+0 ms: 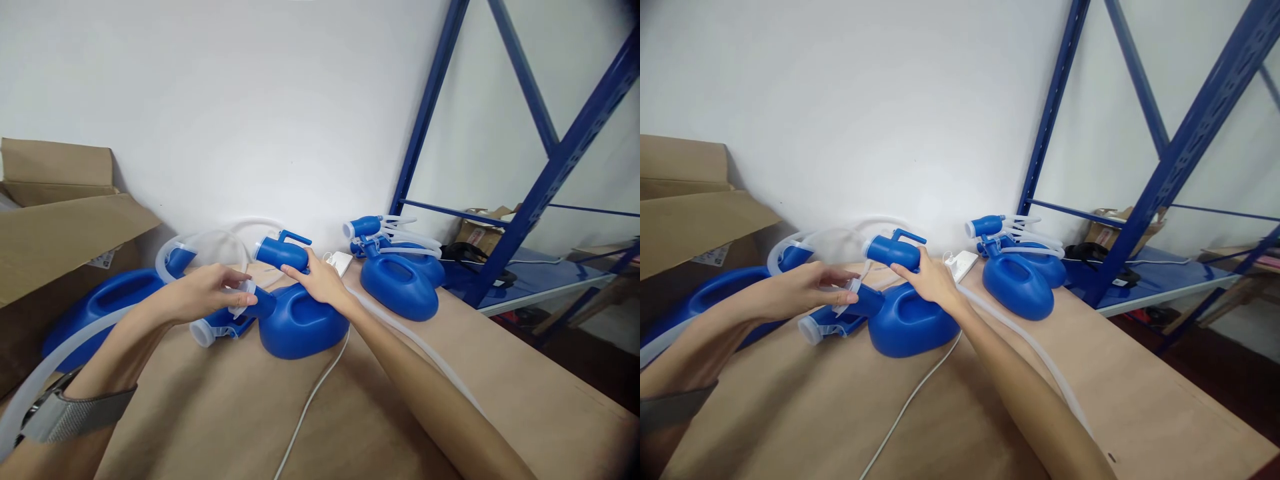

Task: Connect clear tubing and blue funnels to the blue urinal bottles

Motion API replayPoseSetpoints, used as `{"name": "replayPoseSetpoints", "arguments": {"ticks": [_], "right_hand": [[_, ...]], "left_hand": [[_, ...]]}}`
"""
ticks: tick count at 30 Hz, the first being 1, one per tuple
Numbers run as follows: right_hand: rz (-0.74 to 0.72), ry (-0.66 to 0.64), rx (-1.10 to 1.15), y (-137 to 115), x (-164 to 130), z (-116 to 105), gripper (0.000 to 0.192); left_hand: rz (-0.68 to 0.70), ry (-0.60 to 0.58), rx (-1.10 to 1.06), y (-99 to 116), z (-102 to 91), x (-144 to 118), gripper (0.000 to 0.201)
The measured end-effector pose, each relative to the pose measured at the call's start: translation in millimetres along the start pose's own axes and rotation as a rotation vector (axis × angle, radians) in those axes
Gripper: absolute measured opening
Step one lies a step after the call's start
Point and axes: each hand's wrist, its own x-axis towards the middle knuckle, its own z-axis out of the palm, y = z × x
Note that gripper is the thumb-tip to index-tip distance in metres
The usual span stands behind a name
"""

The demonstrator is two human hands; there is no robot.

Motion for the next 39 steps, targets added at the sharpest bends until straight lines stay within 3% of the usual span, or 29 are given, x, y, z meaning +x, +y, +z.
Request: {"name": "replayPoseSetpoints", "arguments": {"ticks": [5,12,20,25,33,36,39], "right_hand": [[0.018,-0.005,0.027,-4,-2,-2,0.071],[-0.005,0.007,0.081,1,-2,-3,0.067],[0.015,0.017,0.071,7,-1,0,0.070],[0.003,0.021,0.057,10,-1,2,0.072],[0.010,0.024,0.063,9,0,1,0.070],[-0.012,0.011,0.094,11,0,0,0.072],[-0.018,0.015,0.123,13,0,0,0.072]], "left_hand": [[0.041,-0.080,-0.012,-1,-0.6,-3,0.085],[0.096,-0.068,-0.001,-2,0.9,-5,0.088],[-0.005,-0.063,0.026,-6,1.7,-3,0.098],[0.000,-0.074,0.079,-11,3.9,-4,0.100],[0.086,-0.007,0.186,3,4.8,-9,0.082],[0.053,-0.060,0.112,1,1.1,-11,0.088],[0.040,-0.127,-0.070,-9,-2.3,-11,0.081]]}}
